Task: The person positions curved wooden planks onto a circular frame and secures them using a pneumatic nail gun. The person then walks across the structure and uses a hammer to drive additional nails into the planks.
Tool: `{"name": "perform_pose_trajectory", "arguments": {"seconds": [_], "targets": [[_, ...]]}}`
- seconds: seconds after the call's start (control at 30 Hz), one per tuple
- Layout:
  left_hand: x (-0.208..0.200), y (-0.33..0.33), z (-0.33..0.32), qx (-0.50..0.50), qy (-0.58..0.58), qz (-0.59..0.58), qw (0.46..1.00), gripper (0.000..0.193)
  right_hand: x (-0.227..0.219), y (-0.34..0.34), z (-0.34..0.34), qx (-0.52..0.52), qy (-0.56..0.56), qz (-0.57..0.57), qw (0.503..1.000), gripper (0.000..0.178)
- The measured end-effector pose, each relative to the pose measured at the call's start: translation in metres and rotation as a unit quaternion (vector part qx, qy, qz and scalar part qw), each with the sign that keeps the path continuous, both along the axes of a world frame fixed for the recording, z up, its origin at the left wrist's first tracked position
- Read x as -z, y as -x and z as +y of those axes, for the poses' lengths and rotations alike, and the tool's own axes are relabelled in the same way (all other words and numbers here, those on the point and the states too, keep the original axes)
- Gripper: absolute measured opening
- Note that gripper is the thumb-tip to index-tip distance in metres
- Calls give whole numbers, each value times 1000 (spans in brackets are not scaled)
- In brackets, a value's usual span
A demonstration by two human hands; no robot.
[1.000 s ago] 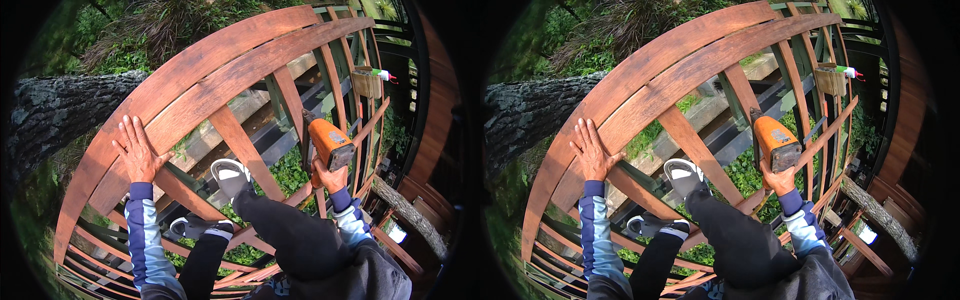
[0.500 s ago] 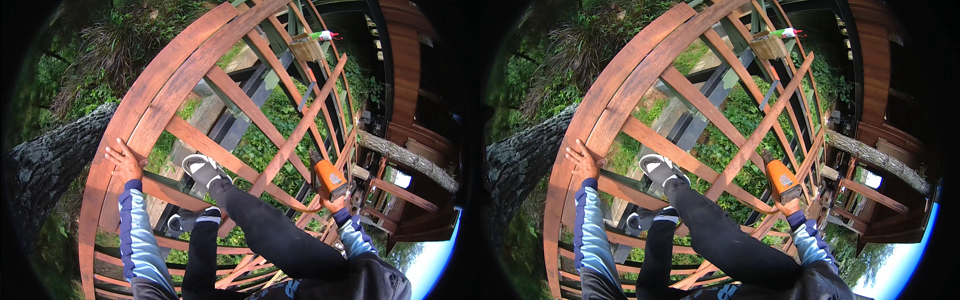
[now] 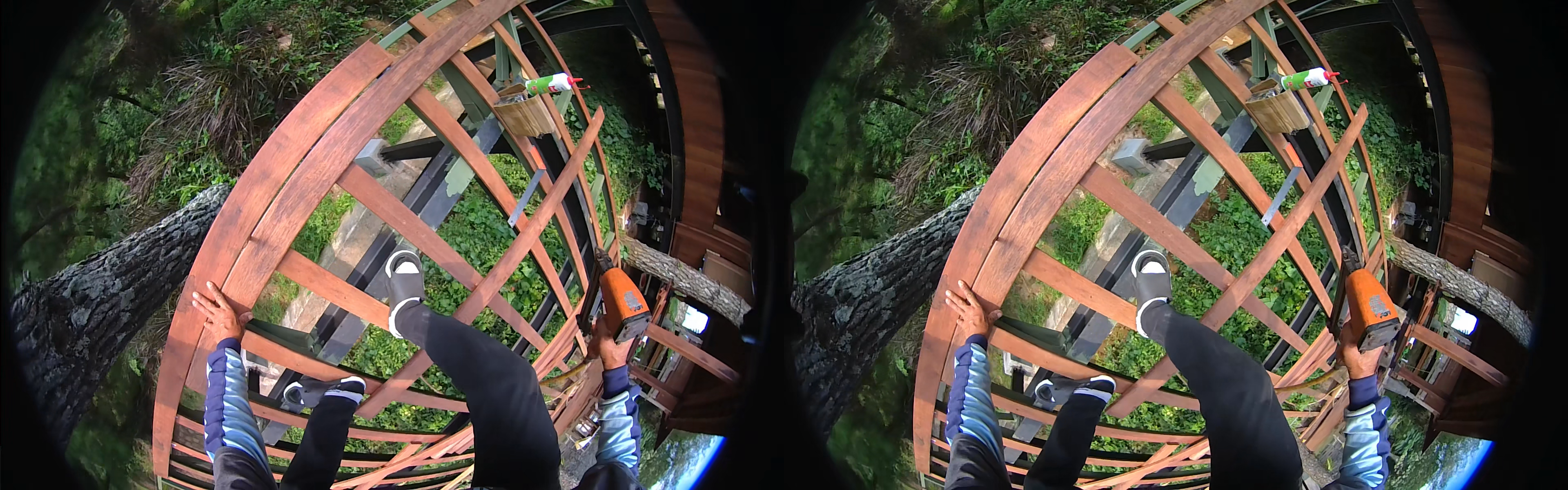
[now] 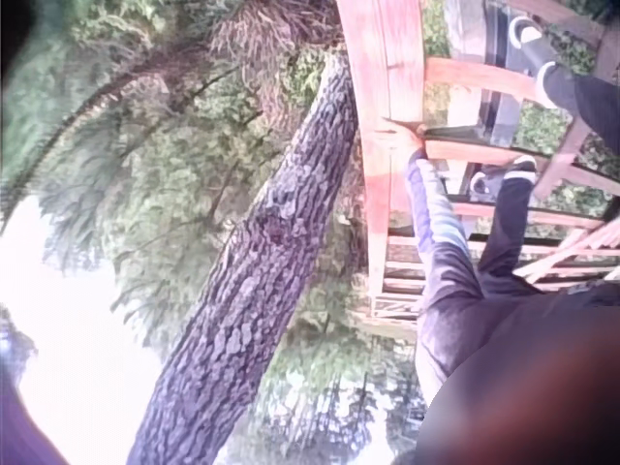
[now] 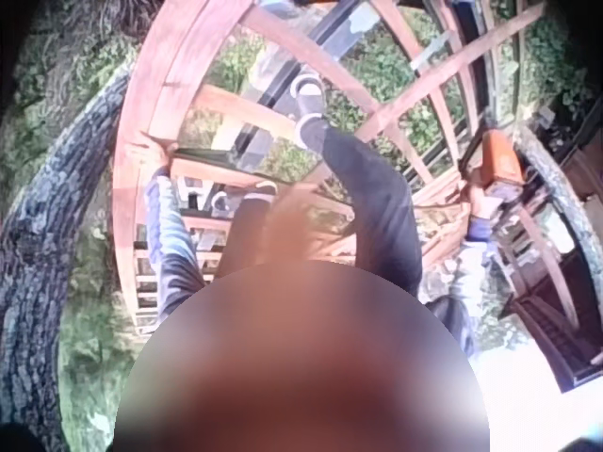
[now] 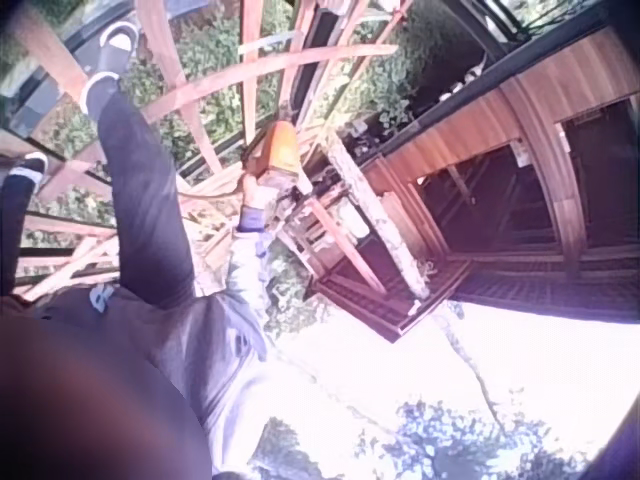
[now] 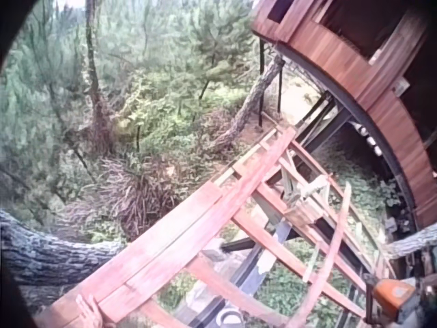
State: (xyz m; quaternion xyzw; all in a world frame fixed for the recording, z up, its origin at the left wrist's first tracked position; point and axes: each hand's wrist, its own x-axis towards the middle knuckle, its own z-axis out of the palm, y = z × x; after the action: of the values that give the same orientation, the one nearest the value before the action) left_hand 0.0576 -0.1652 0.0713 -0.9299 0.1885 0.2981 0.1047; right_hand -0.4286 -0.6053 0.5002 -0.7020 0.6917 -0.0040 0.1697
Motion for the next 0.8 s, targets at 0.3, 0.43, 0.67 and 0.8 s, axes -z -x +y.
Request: {"name": "perform_pose_trajectory", "arguments": {"seconds": [0.3,0.43,0.67,0.8], "targets": [[-3,-2,-12,-18,-45,10,999,137,122,-52,-124,-132,44,-71,988,21],[-1,-2,-12,-20,-76,22,997,137,159,-82,-143,-98,-4,-98,990,26],[2,-2,-10,7,-90,6,996,136,200,-131,-157,-128,-10,-116,985,25],[0,-5,-12,27,-98,8,995,136,222,-147,-164,-161,12,-93,982,26]]}}
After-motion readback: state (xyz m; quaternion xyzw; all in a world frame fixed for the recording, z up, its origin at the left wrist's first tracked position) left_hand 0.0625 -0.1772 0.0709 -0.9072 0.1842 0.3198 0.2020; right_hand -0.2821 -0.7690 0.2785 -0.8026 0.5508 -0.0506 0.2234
